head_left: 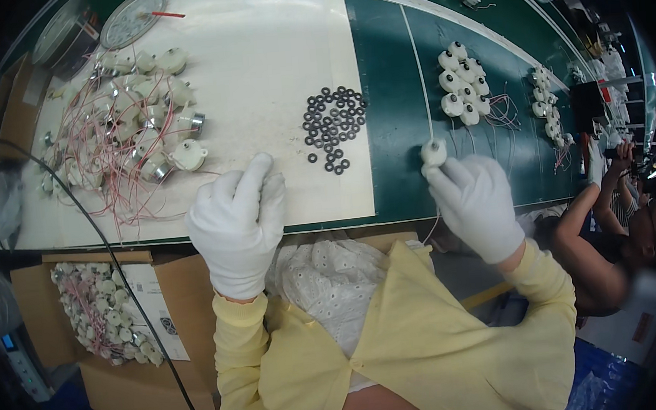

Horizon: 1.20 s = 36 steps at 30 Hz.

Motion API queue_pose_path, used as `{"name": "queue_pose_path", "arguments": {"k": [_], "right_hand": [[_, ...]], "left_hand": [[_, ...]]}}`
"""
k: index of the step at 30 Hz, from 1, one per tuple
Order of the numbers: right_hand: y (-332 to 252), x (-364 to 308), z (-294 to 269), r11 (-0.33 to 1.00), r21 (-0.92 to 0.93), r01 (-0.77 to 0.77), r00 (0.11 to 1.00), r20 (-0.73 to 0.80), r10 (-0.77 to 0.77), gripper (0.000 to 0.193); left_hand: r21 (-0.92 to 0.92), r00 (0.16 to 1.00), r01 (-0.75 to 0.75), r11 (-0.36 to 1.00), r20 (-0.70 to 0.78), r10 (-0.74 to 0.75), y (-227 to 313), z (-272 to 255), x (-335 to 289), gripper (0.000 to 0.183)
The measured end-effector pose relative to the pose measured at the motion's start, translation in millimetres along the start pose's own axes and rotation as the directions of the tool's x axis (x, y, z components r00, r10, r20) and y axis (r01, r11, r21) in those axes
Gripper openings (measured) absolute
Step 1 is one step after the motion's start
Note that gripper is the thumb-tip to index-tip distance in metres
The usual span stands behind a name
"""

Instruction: The person assembles small white electronic components by inserting metal washers into their centers and securing them with a red-handled tool. They handle the components one at a time, placing finished units on the green workbench. The person also retrieves additional washers from a plastic bag to continue the assembly process.

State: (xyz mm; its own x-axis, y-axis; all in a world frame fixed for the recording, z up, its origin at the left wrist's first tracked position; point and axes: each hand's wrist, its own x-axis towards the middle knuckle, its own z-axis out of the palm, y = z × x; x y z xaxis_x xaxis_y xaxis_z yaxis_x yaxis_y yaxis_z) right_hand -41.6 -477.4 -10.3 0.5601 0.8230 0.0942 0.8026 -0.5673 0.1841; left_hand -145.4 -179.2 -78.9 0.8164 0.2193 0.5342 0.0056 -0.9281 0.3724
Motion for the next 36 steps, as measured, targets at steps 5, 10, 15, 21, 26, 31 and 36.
{"name": "queue_pose_path", "arguments": {"k": [5,10,15,21,26,31,36], "right_hand": [[7,-20,-12,0.991,0.115,-0.070,0.994,-0.078,0.079,0.027],[3,-11,-4,0.970,0.152,-0.190,0.947,-0.234,0.222,0.026],[3,7,40,0.990,0.085,-0.115,0.924,-0.357,0.138,0.029],[32,7,45,0.965,0.070,-0.252,0.889,-0.378,0.259,0.024],[23,-1,24,0.916,0.232,-0.326,0.857,-0.336,0.390,0.019],[-12,-6,-27,0.749,0.660,-0.061,0.866,-0.338,0.368,0.029],[-53,-20,-121,0.276,0.833,-0.479,0.610,0.090,0.787,0.026]], "left_hand": [[0.002,0.996,-0.037,0.999,-0.081,0.037,-2,4,3,0.025],[-0.012,1.000,-0.007,1.000,-0.030,0.007,-1,2,1,0.023],[0.000,1.000,-0.013,1.000,-0.018,0.013,-1,2,2,0.023],[0.007,1.000,-0.006,1.000,-0.020,0.006,0,3,1,0.023],[0.025,0.997,0.033,0.999,-0.069,-0.032,4,6,3,0.022],[0.050,0.994,0.075,0.996,-0.080,-0.071,5,13,5,0.018],[0.024,0.992,0.011,1.000,-0.127,-0.008,2,12,10,0.015]]}}
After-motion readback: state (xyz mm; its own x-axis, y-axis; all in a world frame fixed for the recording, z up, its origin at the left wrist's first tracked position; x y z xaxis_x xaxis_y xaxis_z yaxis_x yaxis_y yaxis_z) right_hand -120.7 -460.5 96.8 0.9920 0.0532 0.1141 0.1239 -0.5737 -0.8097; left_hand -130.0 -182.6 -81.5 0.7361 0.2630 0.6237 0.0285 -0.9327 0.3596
